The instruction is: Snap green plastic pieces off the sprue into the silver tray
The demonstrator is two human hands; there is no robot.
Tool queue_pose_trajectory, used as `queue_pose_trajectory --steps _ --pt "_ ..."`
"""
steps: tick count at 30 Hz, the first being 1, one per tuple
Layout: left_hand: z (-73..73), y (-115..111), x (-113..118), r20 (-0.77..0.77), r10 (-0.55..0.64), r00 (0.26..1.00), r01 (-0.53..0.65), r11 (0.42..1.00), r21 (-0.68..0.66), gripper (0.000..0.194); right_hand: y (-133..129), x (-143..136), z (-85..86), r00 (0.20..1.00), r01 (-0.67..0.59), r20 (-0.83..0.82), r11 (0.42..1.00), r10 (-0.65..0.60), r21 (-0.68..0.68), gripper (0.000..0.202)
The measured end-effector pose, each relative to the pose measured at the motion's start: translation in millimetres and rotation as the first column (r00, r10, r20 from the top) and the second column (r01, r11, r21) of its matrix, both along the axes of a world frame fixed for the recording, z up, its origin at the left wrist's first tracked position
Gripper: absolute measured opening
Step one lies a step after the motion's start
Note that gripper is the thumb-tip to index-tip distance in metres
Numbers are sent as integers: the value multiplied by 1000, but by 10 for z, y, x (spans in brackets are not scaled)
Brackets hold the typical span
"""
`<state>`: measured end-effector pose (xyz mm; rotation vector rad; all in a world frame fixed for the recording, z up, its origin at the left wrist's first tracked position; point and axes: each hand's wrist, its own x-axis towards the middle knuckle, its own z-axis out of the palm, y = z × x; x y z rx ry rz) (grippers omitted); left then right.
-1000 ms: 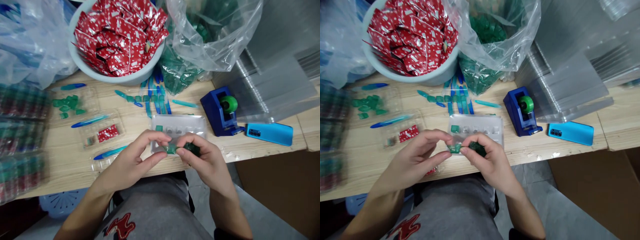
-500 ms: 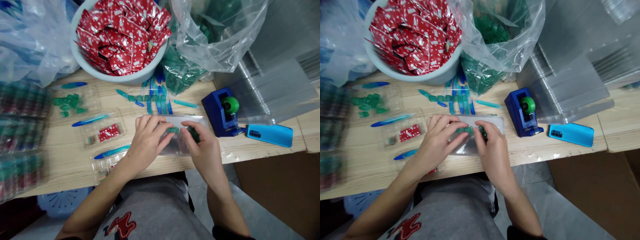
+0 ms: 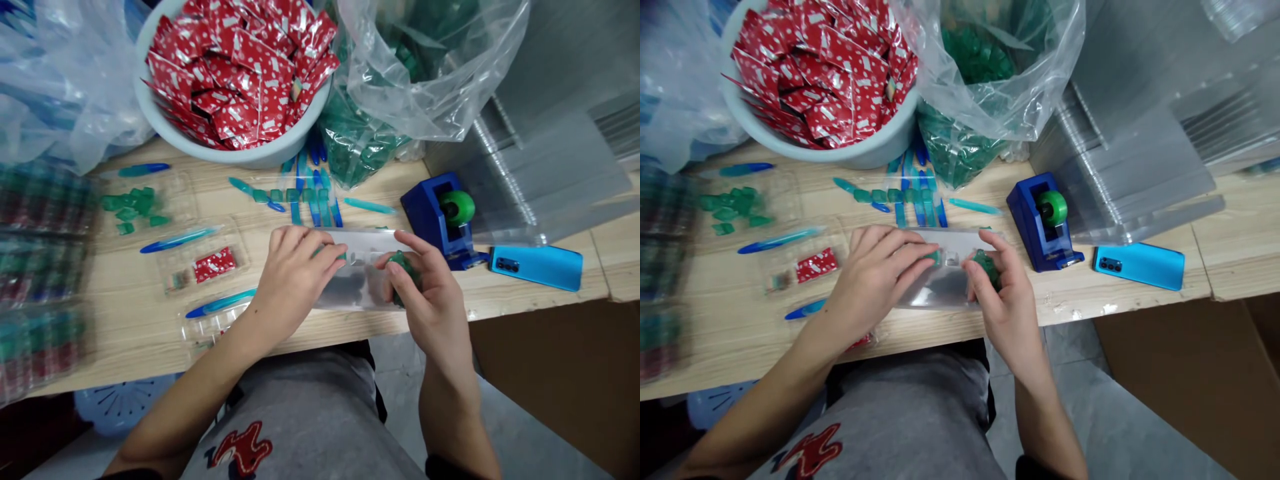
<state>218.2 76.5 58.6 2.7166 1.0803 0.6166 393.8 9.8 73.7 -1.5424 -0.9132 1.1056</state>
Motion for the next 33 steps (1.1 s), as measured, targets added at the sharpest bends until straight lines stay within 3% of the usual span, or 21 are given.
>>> queue_pose_trajectory --steps 3,5,9,12,16,20,26,29,33 --pt "12 -14 -3 -33 -12 999 11 999 -46 18 4 -2 -33 981 -53 -186 999 53 5 17" --pt "59 -26 4 38 -20 999 24 992 -123 23 -13 -4 -56 953 -133 -279 991 121 -25 18" --pt "196 -40 53 294 -118 949 182 962 -202 25 -53 -29 -44 932 -206 -311 978 188 -28 34" --pt "247 -39 79 314 -176 933 241 953 -183 19 -62 -44 15 922 -188 -337 982 189 36 39" --pt "250 -54 65 305 -118 945 187 960 -208 9 -82 -16 65 922 -255 -280 963 269 85 31" --pt "250 -102 48 379 -100 920 204 948 -245 9 -120 33 59 946 -277 -157 959 284 65 20" --pt "190 -168 82 509 20 861 245 860 -448 7 -129 3 67 925 -309 -231 951 302 4 20" --pt "152 -214 114 506 82 858 195 860 -471 6 -99 -44 50 951 -208 -235 978 202 -3 15" --pt "157 -249 108 514 144 845 161 849 -502 3 -80 -10 -6 991 130 -22 991 -129 29 8"
